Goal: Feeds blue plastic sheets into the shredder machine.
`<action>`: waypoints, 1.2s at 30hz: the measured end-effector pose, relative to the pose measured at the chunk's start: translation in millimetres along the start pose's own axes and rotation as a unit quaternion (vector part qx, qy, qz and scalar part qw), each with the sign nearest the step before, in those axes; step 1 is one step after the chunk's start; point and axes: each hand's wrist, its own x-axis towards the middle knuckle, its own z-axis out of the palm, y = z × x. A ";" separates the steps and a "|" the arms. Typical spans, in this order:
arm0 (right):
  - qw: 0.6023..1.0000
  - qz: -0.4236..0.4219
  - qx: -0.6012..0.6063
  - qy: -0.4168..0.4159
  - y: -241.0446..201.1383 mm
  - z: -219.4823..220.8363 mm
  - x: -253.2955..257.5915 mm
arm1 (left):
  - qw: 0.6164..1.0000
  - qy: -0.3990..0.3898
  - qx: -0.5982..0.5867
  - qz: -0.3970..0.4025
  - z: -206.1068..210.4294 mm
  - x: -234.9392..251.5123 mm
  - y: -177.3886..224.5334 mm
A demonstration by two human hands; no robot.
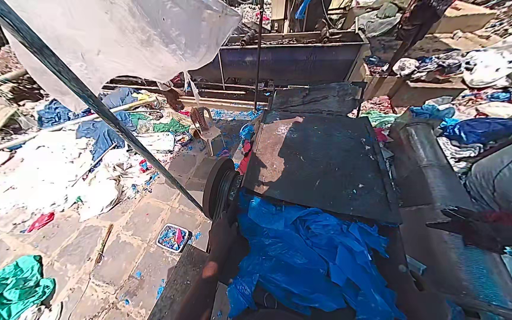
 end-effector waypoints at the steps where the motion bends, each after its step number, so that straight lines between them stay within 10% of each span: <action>1: 1.000 0.001 -0.002 -0.003 0.9 0.0 0.9 | 1.000 -0.002 -0.003 0.002 -1.9 -1.1 0.4; 36: 1.000 -0.009 0.006 0.000 2.2 1.5 2.2 | 1.000 0.002 0.009 -0.013 4.0 3.5 1.5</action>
